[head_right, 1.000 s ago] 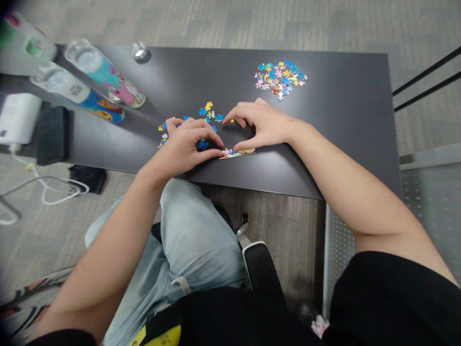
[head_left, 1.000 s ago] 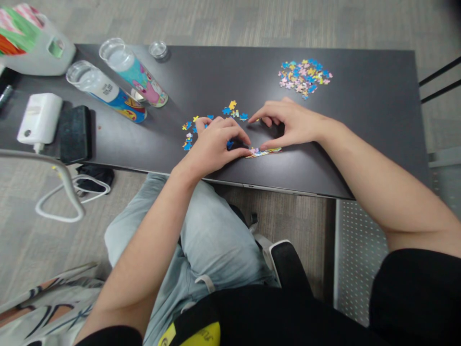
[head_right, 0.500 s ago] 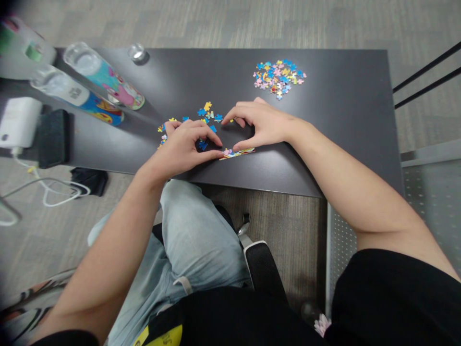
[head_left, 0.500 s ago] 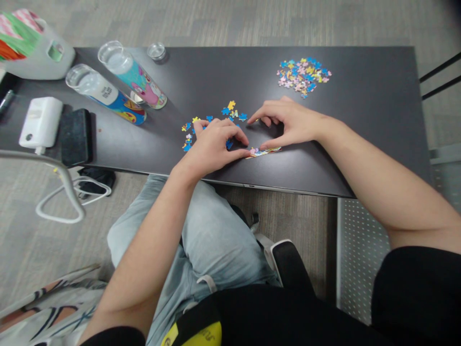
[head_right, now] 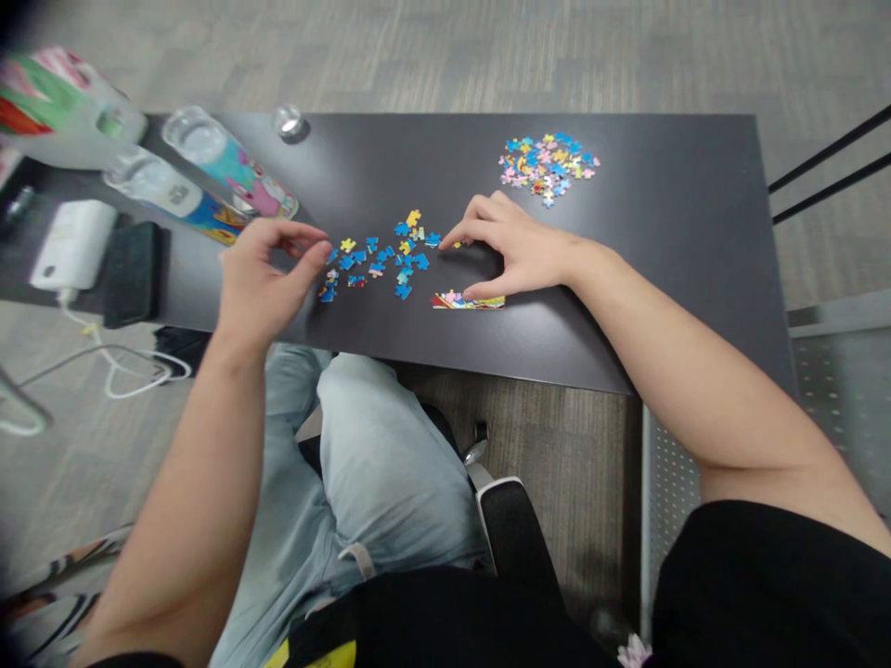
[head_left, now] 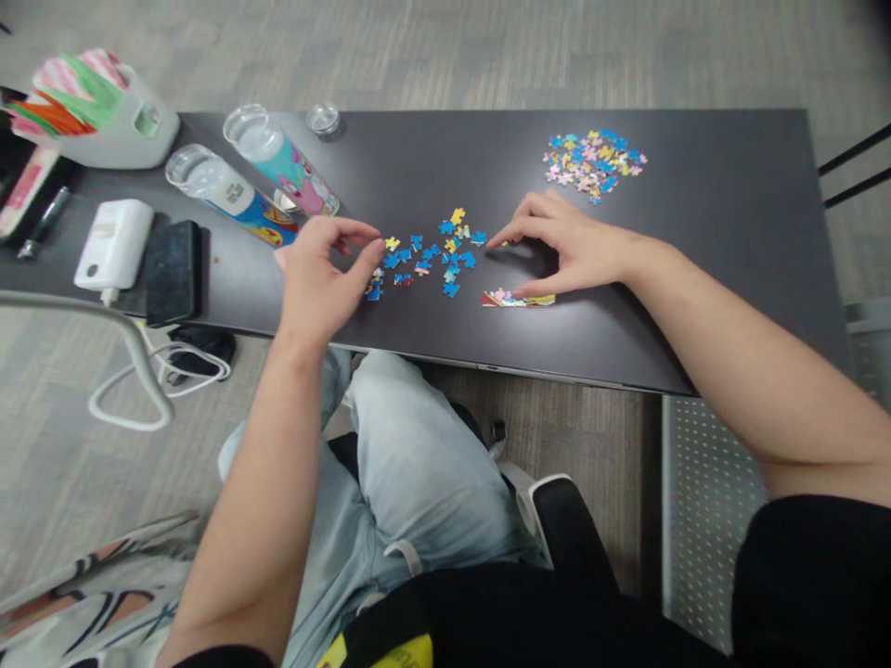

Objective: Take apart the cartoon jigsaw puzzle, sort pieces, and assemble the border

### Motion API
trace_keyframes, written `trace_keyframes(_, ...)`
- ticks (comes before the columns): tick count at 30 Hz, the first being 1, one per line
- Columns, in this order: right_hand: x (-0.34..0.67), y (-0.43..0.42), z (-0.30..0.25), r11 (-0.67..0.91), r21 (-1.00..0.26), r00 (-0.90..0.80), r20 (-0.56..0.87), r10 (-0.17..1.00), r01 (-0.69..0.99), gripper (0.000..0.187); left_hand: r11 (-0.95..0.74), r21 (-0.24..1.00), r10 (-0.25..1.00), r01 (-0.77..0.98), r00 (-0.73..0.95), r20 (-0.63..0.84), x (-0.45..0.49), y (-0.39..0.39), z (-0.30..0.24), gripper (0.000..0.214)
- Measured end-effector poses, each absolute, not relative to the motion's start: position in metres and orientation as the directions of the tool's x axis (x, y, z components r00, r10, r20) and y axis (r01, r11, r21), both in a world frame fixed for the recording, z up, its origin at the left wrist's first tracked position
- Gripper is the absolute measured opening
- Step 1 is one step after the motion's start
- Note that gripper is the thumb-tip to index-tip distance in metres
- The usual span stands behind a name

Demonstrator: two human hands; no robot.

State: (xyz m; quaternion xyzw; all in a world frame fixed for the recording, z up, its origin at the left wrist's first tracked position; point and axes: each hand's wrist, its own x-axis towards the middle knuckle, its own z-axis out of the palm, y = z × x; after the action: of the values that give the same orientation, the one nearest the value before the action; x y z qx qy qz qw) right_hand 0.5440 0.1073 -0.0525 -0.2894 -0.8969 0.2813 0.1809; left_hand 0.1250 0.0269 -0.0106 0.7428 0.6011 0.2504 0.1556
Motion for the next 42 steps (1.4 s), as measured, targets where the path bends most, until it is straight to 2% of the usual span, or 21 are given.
trace_keyframes(1, 0.545, 0.108, -0.053, 0.674, -0.607, -0.761, 0.167, 0.627, 0.422, 0.098, -0.186, 0.526, 0.974, 0.830, 0.084, 0.212, 0.115, 0.022, -0.014, 0.023)
trace_keyframes(3, 0.549, 0.109, -0.054, 0.670, -0.603, -0.746, 0.178, 0.642, 0.433, 0.102, -0.156, 0.525, 0.976, 0.837, 0.049, 0.213, 0.101, 0.011, -0.022, 0.026)
trace_keyframes(7, 0.554, 0.113, -0.055, 0.662, -0.604, -0.737, 0.175, 0.653, 0.443, 0.105, -0.154, 0.545, 0.983, 0.824, 0.073, 0.168, 0.099, -0.009, -0.037, 0.028)
trace_keyframes(13, 0.554, 0.110, -0.055, 0.664, -0.602, -0.740, 0.173, 0.650, 0.443, 0.092, -0.157, 0.520, 0.985, 0.839, 0.095, 0.145, 0.122, -0.004, -0.035, 0.029)
trace_keyframes(18, 0.552, 0.107, -0.055, 0.659, -0.614, -0.736, 0.180, 0.652, 0.433, 0.090, -0.145, 0.487, 0.986, 0.861, 0.084, 0.145, 0.137, -0.002, -0.028, 0.017)
trace_keyframes(25, 0.550, 0.108, -0.055, 0.650, -0.625, -0.730, 0.182, 0.659, 0.431, 0.088, -0.106, 0.515, 0.992, 0.851, 0.054, 0.114, 0.143, -0.023, -0.025, 0.018)
trace_keyframes(28, 0.551, 0.108, -0.055, 0.638, -0.632, -0.726, 0.169, 0.667, 0.440, 0.092, -0.126, 0.545, 0.992, 0.829, 0.095, 0.085, 0.158, -0.035, -0.020, 0.010)
trace_keyframes(33, 0.554, 0.111, -0.057, 0.676, -0.592, -0.748, 0.176, 0.640, 0.439, 0.094, -0.226, 0.578, 0.970, 0.784, 0.233, 0.063, 0.204, -0.038, -0.013, 0.024)
trace_keyframes(42, 0.553, 0.112, -0.059, 0.669, -0.581, -0.739, 0.164, 0.653, 0.463, 0.105, -0.255, 0.595, 0.960, 0.762, 0.276, 0.057, 0.239, -0.014, -0.028, 0.017)
